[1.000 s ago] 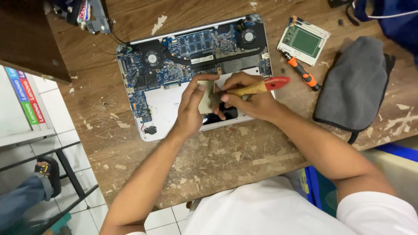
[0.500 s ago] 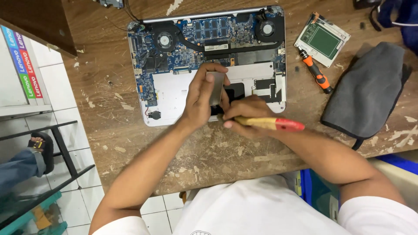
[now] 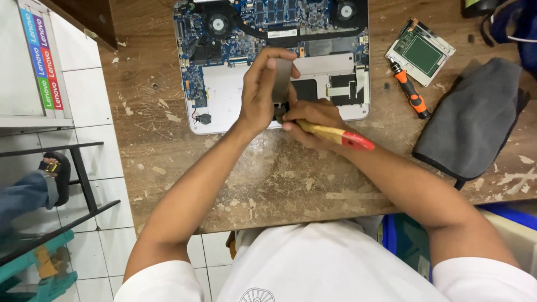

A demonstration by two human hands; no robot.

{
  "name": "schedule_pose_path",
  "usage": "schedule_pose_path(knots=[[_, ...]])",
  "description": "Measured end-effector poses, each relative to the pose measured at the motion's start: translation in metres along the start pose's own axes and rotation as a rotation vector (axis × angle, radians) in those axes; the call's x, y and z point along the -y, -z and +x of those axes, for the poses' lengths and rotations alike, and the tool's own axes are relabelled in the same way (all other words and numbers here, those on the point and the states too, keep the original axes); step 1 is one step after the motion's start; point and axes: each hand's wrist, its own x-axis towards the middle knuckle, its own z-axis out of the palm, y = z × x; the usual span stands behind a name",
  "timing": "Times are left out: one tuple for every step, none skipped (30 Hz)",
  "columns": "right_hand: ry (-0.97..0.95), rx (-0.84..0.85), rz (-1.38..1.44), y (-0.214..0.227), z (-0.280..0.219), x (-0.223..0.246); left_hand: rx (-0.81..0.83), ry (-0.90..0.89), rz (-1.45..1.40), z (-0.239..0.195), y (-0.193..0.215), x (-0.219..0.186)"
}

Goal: The person uses a small brush to clean the edges and surfaces of a rectangular electronic component, likely a hard drive, held in the left hand. The person repeatedly brushes all sides of the component while a disassembled laptop sits on the workbench.

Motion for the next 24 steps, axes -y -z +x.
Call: schedule_pose_path(knots=[[0.004, 0.0, 0.002, -0.003, 0.0, -0.008, -0.001, -0.003, 0.004, 0.005, 0.001, 0.0], [0.029, -0.058, -0.018, -0.006, 0.001, -0.016, 0.005, -0.029, 0.042, 0.009, 0.003, 0.0], [0.054, -0.117, -0.04, -0.009, 0.001, -0.025, 0.014, -0.055, 0.078, 0.015, 0.004, 0.0], [0.059, -0.117, -0.04, -0.007, 0.005, -0.026, 0.015, -0.06, 0.081, 0.019, 0.005, 0.0], [0.029, -0.122, -0.068, -0.005, 0.007, -0.026, 0.021, -0.088, 0.102, 0.022, 0.006, 0.0], [0.0, -0.127, -0.095, -0.003, 0.009, -0.027, 0.027, -0.117, 0.124, 0.025, 0.007, 0.001], [-0.002, -0.127, -0.097, 0.0, 0.011, -0.029, 0.029, -0.116, 0.122, 0.027, 0.006, 0.002], [0.009, -0.121, -0.071, 0.002, 0.013, -0.032, 0.013, -0.141, 0.129, 0.03, 0.006, 0.004], [0.023, -0.116, -0.043, 0.004, 0.017, -0.035, -0.003, -0.169, 0.138, 0.034, 0.007, 0.004], [0.025, -0.116, -0.044, 0.006, 0.015, -0.033, -0.003, -0.171, 0.139, 0.032, 0.005, 0.006], [-0.019, -0.131, -0.018, 0.009, 0.013, -0.031, -0.043, -0.18, 0.157, 0.029, 0.004, 0.008], [-0.063, -0.146, 0.007, 0.011, 0.01, -0.029, -0.083, -0.189, 0.176, 0.027, 0.003, 0.01], [-0.062, -0.146, 0.008, 0.011, 0.004, -0.028, -0.084, -0.191, 0.177, 0.018, 0.001, 0.012], [-0.117, -0.177, 0.065, 0.011, -0.002, -0.028, -0.082, -0.179, 0.177, 0.011, 0.0, 0.014], [-0.179, -0.208, 0.121, 0.011, -0.011, -0.026, -0.082, -0.16, 0.174, 0.001, -0.002, 0.018], [-0.184, -0.208, 0.122, 0.014, -0.017, -0.021, -0.084, -0.156, 0.172, -0.012, -0.005, 0.01], [-0.247, -0.18, 0.178, 0.017, -0.023, -0.015, -0.077, -0.06, 0.156, -0.024, -0.009, 0.001], [-0.311, -0.152, 0.234, 0.02, -0.028, -0.01, -0.07, 0.036, 0.139, -0.037, -0.012, -0.007], [-0.318, -0.148, 0.238, 0.021, -0.034, -0.011, -0.077, 0.042, 0.137, -0.047, -0.01, -0.005], [-0.322, -0.151, 0.325, 0.023, -0.039, -0.013, -0.064, 0.106, 0.107, -0.057, -0.009, -0.004], [-0.323, -0.153, 0.409, 0.025, -0.042, -0.015, -0.049, 0.165, 0.077, -0.064, -0.008, -0.002], [-0.327, -0.149, 0.41, 0.026, -0.037, -0.014, -0.053, 0.167, 0.074, -0.068, -0.005, -0.002], [-0.361, -0.119, 0.421, 0.026, -0.033, -0.013, -0.018, 0.213, 0.048, -0.073, -0.003, -0.002], [-0.394, -0.088, 0.432, 0.027, -0.029, -0.011, 0.018, 0.258, 0.022, -0.078, -0.001, -0.001]])
